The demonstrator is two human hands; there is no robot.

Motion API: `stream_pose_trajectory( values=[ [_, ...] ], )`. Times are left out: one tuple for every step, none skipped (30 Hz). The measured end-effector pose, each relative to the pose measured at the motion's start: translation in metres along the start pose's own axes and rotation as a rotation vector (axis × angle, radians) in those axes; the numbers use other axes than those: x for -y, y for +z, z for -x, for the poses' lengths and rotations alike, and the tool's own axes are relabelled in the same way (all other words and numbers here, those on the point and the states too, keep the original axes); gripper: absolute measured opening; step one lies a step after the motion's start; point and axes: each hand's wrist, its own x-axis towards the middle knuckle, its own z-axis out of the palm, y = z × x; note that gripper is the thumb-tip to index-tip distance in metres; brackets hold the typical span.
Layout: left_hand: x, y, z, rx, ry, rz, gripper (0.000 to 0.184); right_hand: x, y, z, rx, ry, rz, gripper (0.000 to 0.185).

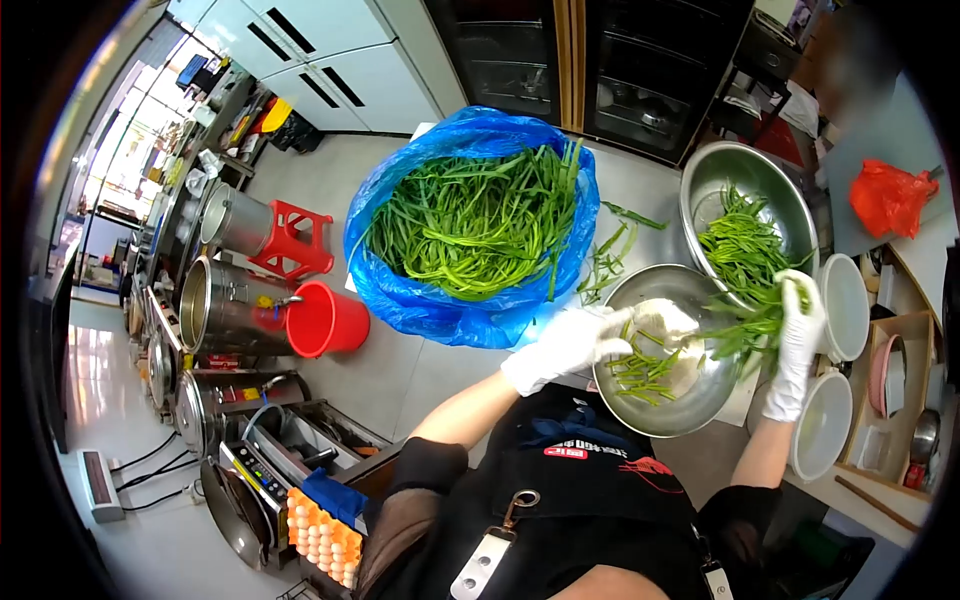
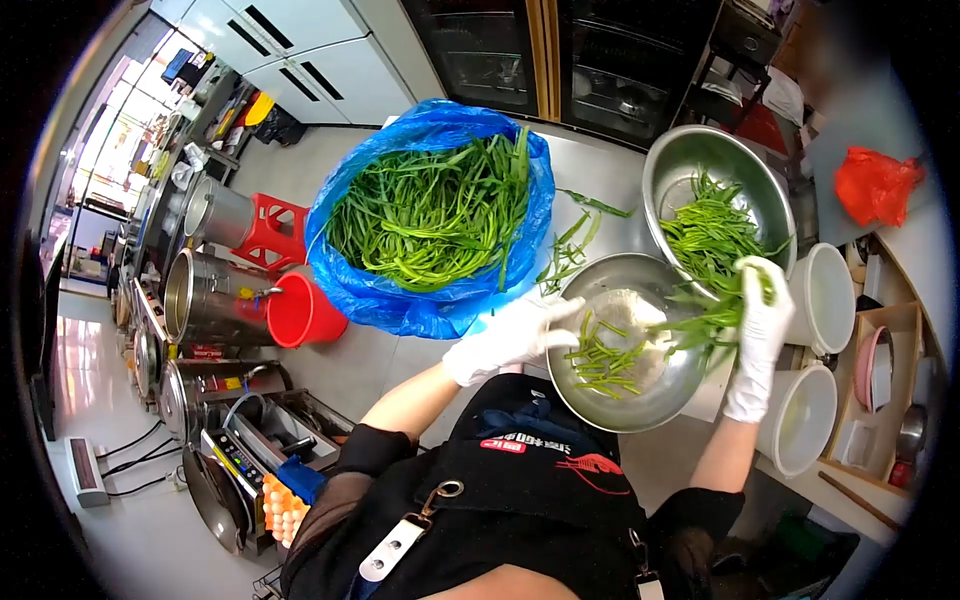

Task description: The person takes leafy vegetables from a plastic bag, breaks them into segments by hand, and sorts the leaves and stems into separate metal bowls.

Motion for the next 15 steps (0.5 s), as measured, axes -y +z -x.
stream_pose_trajectory(
  values=[
    [0.004,-0.019,0.000,0.020,-0.098,0.064,0.047,-0.002,-0.012,-0.003,0.005,-0.025,0.006,0.011],
    [0.014,-0.040,0.004,-0.041,-0.088,-0.068,0.045,-0.015,-0.022,-0.005,0.009,-0.012,-0.093,0.012],
    [0.005,-0.075,0.003,-0.142,-0.365,0.082,0.035,-0.027,-0.029,-0.005,0.002,0.037,-0.202,0.012],
    [0.023,-0.096,0.008,-0.262,-0.333,-0.140,0.026,-0.038,-0.031,-0.003,-0.006,0.087,-0.311,0.013],
    [0.043,-0.117,0.013,-0.392,-0.417,-0.207,0.020,-0.045,-0.031,-0.001,-0.010,0.115,-0.377,0.013],
    [0.068,-0.136,0.020,-0.473,-0.442,-0.390,0.015,-0.050,-0.028,0.002,-0.008,0.139,-0.404,0.013],
    [0.097,-0.153,0.027,-0.434,-0.469,-0.471,0.014,-0.055,-0.024,0.005,-0.005,0.163,-0.431,0.013],
    [0.126,-0.168,0.035,-0.394,-0.496,-0.553,0.014,-0.059,-0.020,0.007,0.001,0.187,-0.458,0.013],
    [0.150,-0.178,0.043,-0.298,-0.460,-0.589,0.015,-0.056,-0.013,0.009,0.017,0.195,-0.485,0.014],
    [0.173,-0.184,0.050,-0.203,-0.422,-0.623,0.016,-0.053,-0.005,0.010,0.011,0.189,-0.475,0.014],
    [0.193,-0.185,0.054,-0.113,-0.428,-0.687,0.021,-0.047,0.002,0.012,0.038,0.203,-0.500,0.014],
    [0.198,-0.187,0.052,-0.079,-0.395,-0.727,0.022,-0.043,0.007,0.012,0.063,0.219,-0.523,0.014],
    [0.202,-0.188,0.051,-0.043,-0.361,-0.765,0.023,-0.045,0.012,0.011,0.090,0.198,-0.500,0.014],
    [0.207,-0.188,0.050,-0.007,-0.325,-0.801,0.024,-0.046,0.017,0.011,0.121,0.222,-0.532,0.014],
    [0.214,-0.186,0.050,0.008,-0.292,-0.816,0.023,-0.034,0.022,0.013,0.142,0.261,-0.604,0.014]
  ],
)
